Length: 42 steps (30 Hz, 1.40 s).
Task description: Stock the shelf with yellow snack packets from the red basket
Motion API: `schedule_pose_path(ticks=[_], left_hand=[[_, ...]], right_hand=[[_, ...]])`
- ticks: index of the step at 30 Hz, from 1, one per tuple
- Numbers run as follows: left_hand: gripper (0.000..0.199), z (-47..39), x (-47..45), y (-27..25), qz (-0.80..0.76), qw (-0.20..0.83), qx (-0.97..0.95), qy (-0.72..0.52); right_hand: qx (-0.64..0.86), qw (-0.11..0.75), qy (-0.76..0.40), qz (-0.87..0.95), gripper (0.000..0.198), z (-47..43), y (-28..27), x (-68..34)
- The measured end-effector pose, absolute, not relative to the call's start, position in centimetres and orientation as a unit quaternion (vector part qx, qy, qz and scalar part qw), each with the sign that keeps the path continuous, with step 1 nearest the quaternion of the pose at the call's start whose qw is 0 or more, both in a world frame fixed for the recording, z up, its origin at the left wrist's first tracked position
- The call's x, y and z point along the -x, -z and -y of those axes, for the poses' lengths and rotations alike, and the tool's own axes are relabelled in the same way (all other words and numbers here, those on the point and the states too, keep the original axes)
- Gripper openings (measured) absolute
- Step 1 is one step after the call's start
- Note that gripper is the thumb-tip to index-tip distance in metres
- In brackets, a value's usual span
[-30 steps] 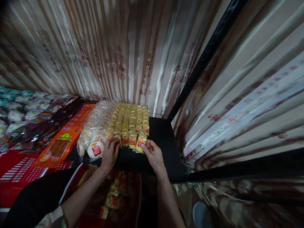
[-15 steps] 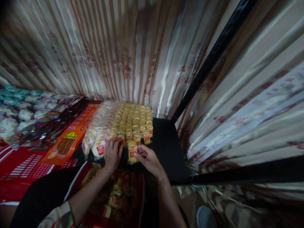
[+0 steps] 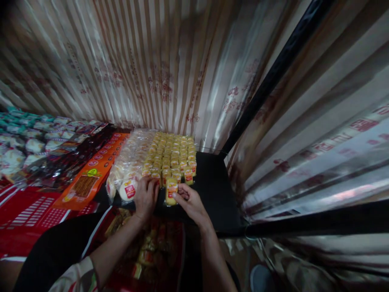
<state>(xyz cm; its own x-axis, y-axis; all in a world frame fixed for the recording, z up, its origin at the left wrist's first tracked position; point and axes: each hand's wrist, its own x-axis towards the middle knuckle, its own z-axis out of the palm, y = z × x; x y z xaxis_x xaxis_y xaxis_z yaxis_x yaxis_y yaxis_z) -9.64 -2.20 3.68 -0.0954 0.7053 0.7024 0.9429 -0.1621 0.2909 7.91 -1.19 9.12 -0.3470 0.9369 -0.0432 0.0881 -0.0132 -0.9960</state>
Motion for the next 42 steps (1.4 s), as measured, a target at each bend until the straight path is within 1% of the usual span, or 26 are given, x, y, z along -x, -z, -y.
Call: schedule_pose_path(ticks=[9,16,21,28,37,42], left_hand=[[0.016,2.1,9.8,-3.8,0.622,0.138,0.658,0.401],[0.018,1.9,9.8,-3.7,0.616,0.124,0.669,0.397],[0.018,1.9,9.8,-3.7,0.613,0.122,0.668,0.404],[0.020,2.0,9.8,-3.6,0.615,0.121,0.673,0.392],[0.028,2.2,10.1,-3.5,0.605,0.157,0.700,0.347],[0.038,2.3,9.9,-3.9,0.593,0.169,0.729,0.298]], right_hand=[[0.407,0.320,-0.577,0.632,0.029,1.1,-9.0,-7.6],[0.407,0.314,-0.580,0.632,0.036,1.1,-8.3,-7.0],[0.415,0.326,-0.564,0.635,0.028,1.1,-8.3,-7.1],[0.394,0.326,-0.526,0.679,0.023,1.9,-9.7,-6.9],[0.403,0.292,-0.523,0.692,0.020,2.0,-9.7,-6.1],[0.395,0.291,-0.533,0.689,0.020,2.0,-9.6,-6.3]])
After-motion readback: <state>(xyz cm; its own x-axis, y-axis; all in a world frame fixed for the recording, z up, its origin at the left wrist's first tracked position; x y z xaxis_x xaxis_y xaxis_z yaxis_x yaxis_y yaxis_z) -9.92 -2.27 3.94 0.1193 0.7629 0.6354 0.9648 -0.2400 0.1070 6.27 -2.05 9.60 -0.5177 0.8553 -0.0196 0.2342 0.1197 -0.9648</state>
